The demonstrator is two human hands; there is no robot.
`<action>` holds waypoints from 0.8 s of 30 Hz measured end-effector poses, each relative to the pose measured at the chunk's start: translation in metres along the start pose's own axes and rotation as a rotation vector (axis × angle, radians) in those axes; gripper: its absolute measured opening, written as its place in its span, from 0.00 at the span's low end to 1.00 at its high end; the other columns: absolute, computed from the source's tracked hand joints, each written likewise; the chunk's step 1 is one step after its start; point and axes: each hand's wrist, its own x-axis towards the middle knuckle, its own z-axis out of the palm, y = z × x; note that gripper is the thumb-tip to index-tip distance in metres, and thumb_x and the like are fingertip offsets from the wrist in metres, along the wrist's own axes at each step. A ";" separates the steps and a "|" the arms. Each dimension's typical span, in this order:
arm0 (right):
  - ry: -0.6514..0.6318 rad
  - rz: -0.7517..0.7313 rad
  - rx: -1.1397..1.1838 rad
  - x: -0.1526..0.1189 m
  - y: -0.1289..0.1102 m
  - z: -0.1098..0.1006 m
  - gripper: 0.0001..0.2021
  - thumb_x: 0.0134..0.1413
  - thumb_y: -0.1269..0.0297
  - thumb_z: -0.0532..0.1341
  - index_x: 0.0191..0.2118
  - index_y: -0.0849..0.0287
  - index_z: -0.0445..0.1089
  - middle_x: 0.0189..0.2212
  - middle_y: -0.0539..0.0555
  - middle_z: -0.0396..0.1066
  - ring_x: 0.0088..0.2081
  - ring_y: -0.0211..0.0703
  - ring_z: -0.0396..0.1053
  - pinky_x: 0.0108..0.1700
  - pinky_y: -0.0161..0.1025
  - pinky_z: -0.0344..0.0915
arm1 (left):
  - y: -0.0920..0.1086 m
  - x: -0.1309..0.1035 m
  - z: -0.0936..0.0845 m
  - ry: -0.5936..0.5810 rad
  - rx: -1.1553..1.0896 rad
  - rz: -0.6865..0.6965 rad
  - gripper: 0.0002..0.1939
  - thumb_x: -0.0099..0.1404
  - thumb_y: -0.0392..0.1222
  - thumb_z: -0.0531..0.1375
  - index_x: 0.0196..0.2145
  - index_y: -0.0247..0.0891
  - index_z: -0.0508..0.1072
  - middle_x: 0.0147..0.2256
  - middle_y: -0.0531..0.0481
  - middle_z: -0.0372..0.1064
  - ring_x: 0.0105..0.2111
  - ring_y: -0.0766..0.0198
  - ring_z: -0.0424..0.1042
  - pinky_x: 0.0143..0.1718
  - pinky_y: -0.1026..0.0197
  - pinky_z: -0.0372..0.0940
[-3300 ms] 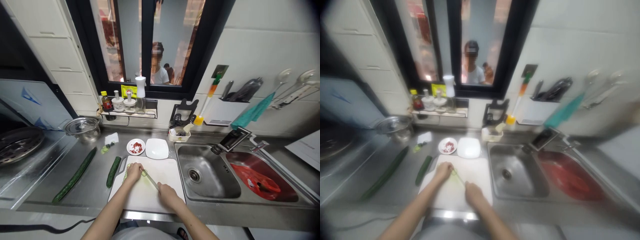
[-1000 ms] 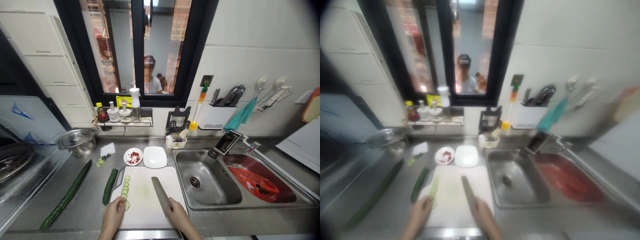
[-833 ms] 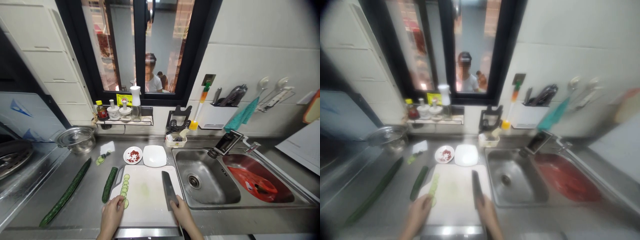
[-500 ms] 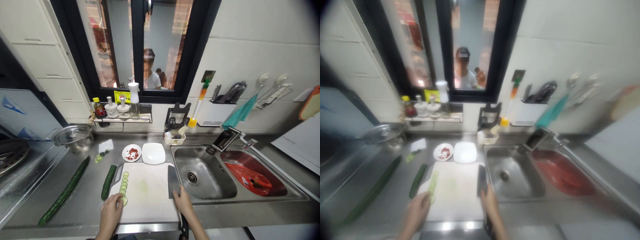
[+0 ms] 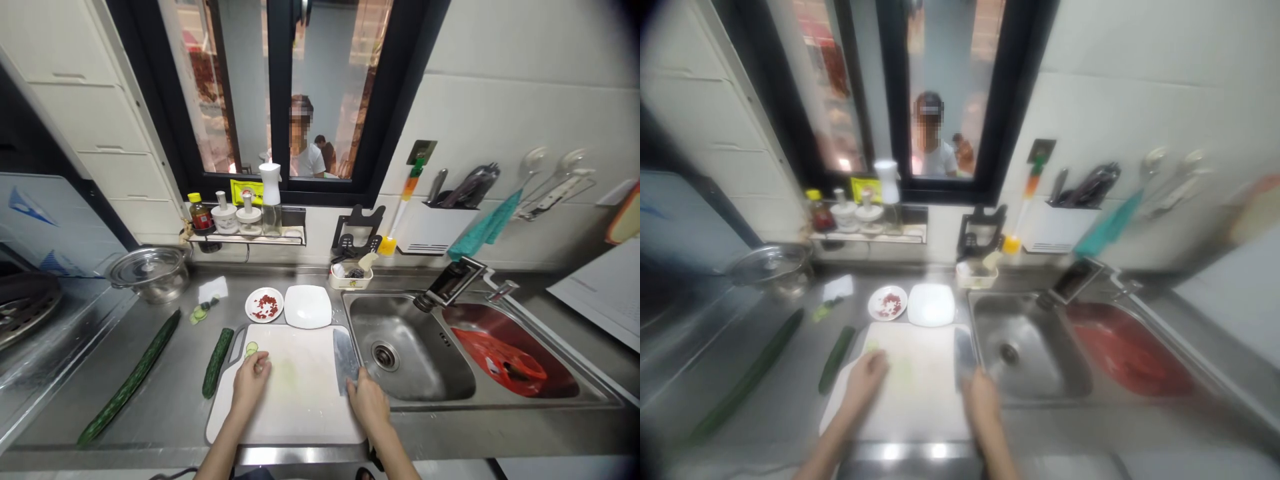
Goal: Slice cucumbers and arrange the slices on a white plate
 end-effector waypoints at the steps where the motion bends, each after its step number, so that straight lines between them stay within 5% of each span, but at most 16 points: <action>1: -0.005 -0.002 -0.013 0.000 0.000 0.001 0.19 0.63 0.62 0.49 0.52 0.68 0.66 0.42 0.68 0.74 0.47 0.51 0.72 0.45 0.40 0.64 | 0.005 0.007 0.007 -0.015 -0.024 -0.014 0.17 0.56 0.45 0.57 0.41 0.36 0.75 0.37 0.45 0.75 0.36 0.58 0.74 0.40 0.59 0.66; 12: 0.008 -0.013 -0.013 -0.003 -0.001 0.005 0.17 0.62 0.65 0.51 0.52 0.67 0.66 0.41 0.67 0.73 0.43 0.49 0.73 0.41 0.38 0.64 | 0.045 0.061 0.047 -0.156 -0.219 -0.308 0.27 0.60 0.40 0.57 0.56 0.28 0.64 0.25 0.50 0.71 0.22 0.67 0.69 0.23 0.66 0.61; 17: 0.016 -0.008 -0.029 -0.003 -0.004 -0.005 0.17 0.61 0.63 0.51 0.51 0.63 0.67 0.44 0.65 0.72 0.43 0.50 0.72 0.40 0.40 0.64 | 0.048 0.072 0.056 -0.160 -0.323 -0.349 0.25 0.59 0.41 0.58 0.53 0.29 0.66 0.19 0.55 0.67 0.19 0.68 0.68 0.21 0.68 0.61; 24: 0.166 -0.134 0.022 0.059 -0.033 -0.049 0.18 0.61 0.62 0.50 0.52 0.60 0.68 0.49 0.62 0.70 0.49 0.48 0.67 0.47 0.36 0.59 | 0.048 0.083 0.065 -0.253 -0.413 -0.378 0.12 0.57 0.39 0.58 0.40 0.32 0.69 0.16 0.57 0.63 0.15 0.71 0.63 0.17 0.69 0.58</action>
